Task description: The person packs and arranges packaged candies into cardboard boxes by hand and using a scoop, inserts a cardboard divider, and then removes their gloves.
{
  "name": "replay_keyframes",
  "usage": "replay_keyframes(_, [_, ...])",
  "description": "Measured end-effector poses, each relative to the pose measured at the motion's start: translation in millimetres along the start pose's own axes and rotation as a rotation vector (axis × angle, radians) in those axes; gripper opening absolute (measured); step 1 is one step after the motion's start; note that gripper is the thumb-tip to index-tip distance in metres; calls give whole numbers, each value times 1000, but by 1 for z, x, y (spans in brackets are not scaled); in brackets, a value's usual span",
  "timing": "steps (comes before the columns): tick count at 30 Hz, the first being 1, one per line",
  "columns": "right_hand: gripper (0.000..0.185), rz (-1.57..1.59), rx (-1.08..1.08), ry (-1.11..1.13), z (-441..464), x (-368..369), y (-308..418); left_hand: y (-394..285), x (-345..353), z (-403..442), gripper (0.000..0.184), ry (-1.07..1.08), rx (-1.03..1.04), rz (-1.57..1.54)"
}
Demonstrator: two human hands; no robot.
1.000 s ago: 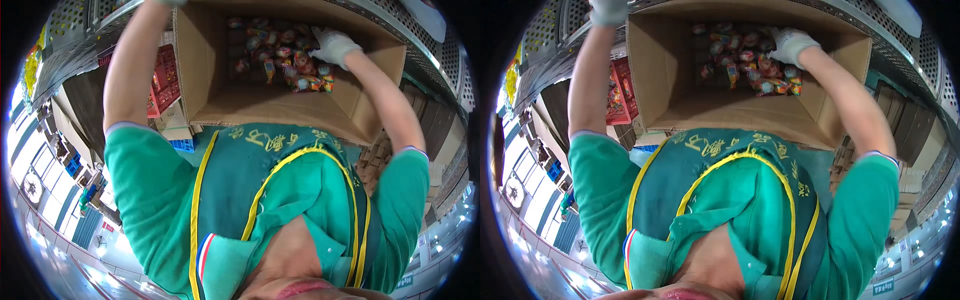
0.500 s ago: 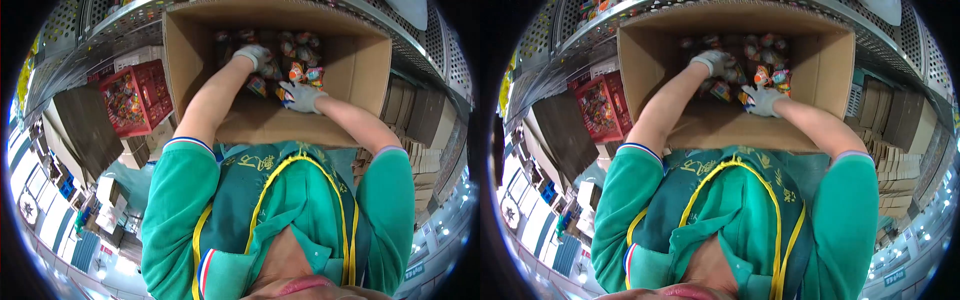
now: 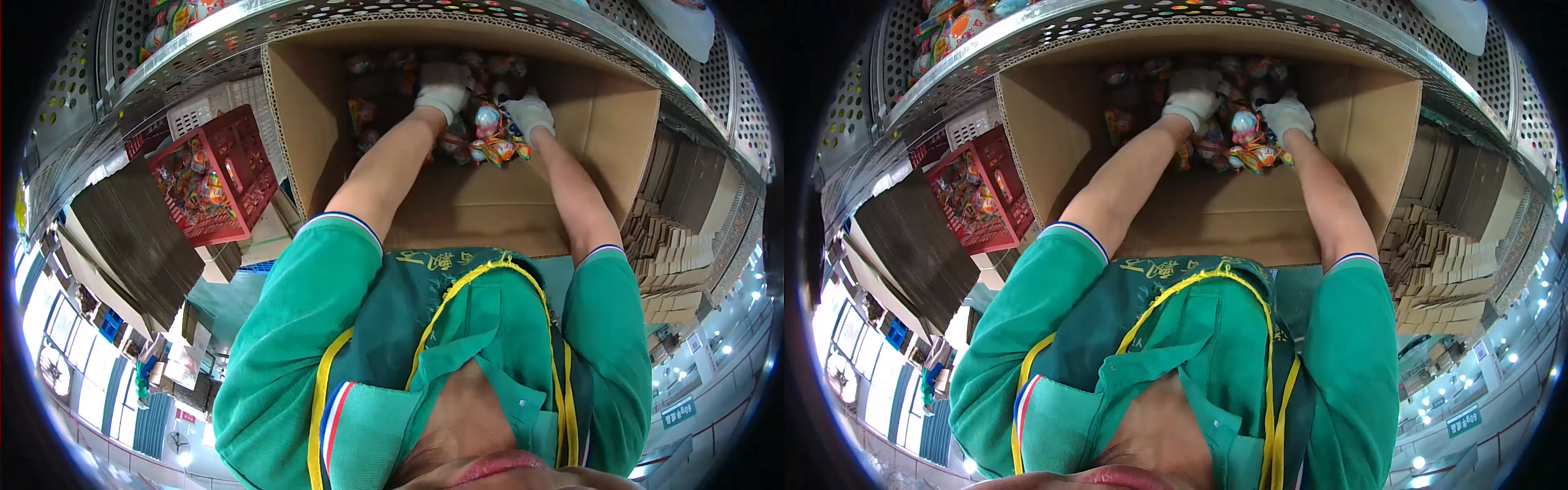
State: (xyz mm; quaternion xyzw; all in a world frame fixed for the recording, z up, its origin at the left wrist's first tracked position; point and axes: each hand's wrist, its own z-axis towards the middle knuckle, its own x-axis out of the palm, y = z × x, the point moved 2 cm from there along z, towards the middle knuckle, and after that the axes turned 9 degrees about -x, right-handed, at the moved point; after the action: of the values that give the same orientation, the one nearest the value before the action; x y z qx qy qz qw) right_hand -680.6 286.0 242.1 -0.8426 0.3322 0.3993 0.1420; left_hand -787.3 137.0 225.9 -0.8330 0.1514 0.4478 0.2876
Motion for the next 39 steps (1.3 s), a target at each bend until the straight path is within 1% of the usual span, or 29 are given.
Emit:
replay_keyframes(1, [65,89,64,3,0,-1,-8,3,-2,-5,28,2,-3,2])
replay_keyframes(2, [56,51,17,-44,-2,0,-10,6,-5,-8,27,-26,-22,-29])
replay_keyframes(3, [56,60,13,-47,2,1,-10,10,-9,-10,26,-54,-39,-57])
replay_keyframes(4, [47,1,-62,-19,2,1,-5,13,-6,-14,26,-55,-38,-50])
replay_keyframes(6, [33,-126,-209,40,1,1,4,19,1,-23,26,-208,-178,-154])
replay_keyframes(7, [33,-128,-209,41,1,5,8,24,0,-22,26,-208,-179,-155])
replay_keyframes(9, [28,-153,-505,-82,0,15,22,39,5,-16,30,122,-347,-214])
replay_keyframes(10, [28,-155,-501,-79,-1,12,25,43,9,-16,21,-102,-284,-216])
replay_keyframes(11, [29,-165,-477,14,-4,6,28,38,10,-16,21,-95,-283,-217])
replay_keyframes(13, [30,-186,-437,180,-2,-13,37,23,13,-3,24,3,-213,-46])
replay_keyframes(14, [24,-190,-507,106,-4,-20,39,18,18,-1,19,-66,-129,132])
replay_keyframes(15, [24,-194,-511,123,-5,-16,38,21,22,-1,19,-53,-139,126])
replay_keyframes(17, [21,-368,-723,-19,-5,-12,45,31,23,4,17,-63,-201,-43])
replay_keyframes(18, [20,-425,-702,-7,3,-2,52,33,21,10,17,-75,-205,-41])
replay_keyframes(21, [20,-418,-639,-12,26,41,51,33,19,0,16,-15,-195,-33])
replay_keyframes(22, [21,-478,-679,-103,23,43,58,33,20,-4,16,-73,-158,-10])
replay_keyframes(23, [21,-478,-684,-114,27,36,55,36,20,-4,17,-125,-118,18])
replay_keyframes(25, [23,-256,-625,133,14,14,44,36,23,-16,17,-147,-76,47])
replay_keyframes(26, [31,-295,-563,221,6,-12,53,37,21,-15,18,-193,-25,79])
replay_keyframes(27, [31,-295,-563,211,2,-29,57,38,20,-9,18,-202,-22,81])
replay_keyframes(29, [39,-331,-537,-231,-10,-50,58,36,30,-8,17,-142,-28,84])
replay_keyframes(30, [36,-444,-598,-254,2,-36,39,35,36,-11,17,-124,-27,78])
replay_keyframes(31, [36,-447,-598,-245,11,-27,30,37,41,-6,16,-125,-25,87])
replay_keyframes(33, [40,-286,-556,-171,32,-20,23,39,39,2,16,-141,-32,91])
replay_keyframes(34, [40,-295,-602,-227,40,-22,24,39,32,1,18,-128,-38,82])
replay_keyframes(35, [40,-293,-606,-220,38,-30,29,41,28,-1,20,-108,-35,81])
replay_keyframes(37, [41,-227,-584,-131,21,-50,26,42,30,-4,20,-114,-34,67])
replay_keyframes(38, [42,-112,-632,-250,5,-59,22,42,30,-2,20,-150,-32,60])
replay_keyframes(39, [42,-122,-634,-254,-4,-64,18,42,30,1,20,-157,-33,52])
